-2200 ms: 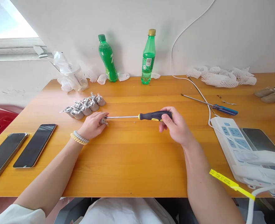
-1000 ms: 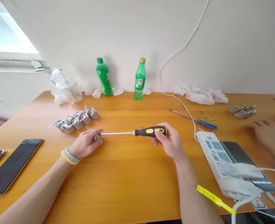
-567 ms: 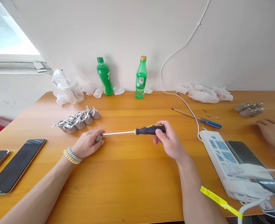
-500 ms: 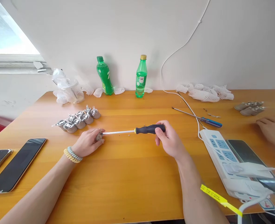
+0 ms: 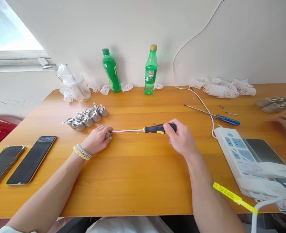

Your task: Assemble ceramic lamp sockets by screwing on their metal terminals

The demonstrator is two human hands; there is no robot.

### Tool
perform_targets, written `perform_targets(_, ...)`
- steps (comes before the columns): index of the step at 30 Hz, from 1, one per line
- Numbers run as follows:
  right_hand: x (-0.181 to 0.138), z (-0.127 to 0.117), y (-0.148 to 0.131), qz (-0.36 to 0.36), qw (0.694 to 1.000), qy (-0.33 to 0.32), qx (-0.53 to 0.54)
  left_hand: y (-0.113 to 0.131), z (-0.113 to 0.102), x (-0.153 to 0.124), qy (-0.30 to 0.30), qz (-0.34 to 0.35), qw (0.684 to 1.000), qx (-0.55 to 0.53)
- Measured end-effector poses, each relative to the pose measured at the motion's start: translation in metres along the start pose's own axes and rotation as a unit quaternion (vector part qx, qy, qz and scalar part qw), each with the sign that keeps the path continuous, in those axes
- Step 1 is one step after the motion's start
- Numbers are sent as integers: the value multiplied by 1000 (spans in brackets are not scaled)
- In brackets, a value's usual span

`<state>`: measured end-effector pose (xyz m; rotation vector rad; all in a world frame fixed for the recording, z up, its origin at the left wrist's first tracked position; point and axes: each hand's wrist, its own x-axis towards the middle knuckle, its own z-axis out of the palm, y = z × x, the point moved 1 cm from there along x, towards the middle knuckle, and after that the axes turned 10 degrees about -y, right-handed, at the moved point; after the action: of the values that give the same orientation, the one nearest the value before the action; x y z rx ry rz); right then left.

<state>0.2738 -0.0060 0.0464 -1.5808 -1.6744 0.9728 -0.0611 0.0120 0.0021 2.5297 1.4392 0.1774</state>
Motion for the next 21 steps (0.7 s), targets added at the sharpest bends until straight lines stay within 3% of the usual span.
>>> perform_targets(4, 2, 2, -3, 53, 996, 36, -63, 2, 0, 0, 5, -9, 1000, 8)
perform_targets(10, 4, 2, -3, 125, 986, 28, -106, 3, -1, -1, 7, -6, 1000, 27)
perform_targets(14, 5, 1, 0, 86, 996, -29, 24, 4, -3, -1, 13, 10, 999, 34)
perform_targets(17, 6, 2, 2, 38, 981, -88, 166, 4, -4, -1, 15, 14, 999, 40)
perform_targets(21, 5, 2, 2, 10, 974, -80, 211, 3, -4, -1, 8, 13, 999, 43)
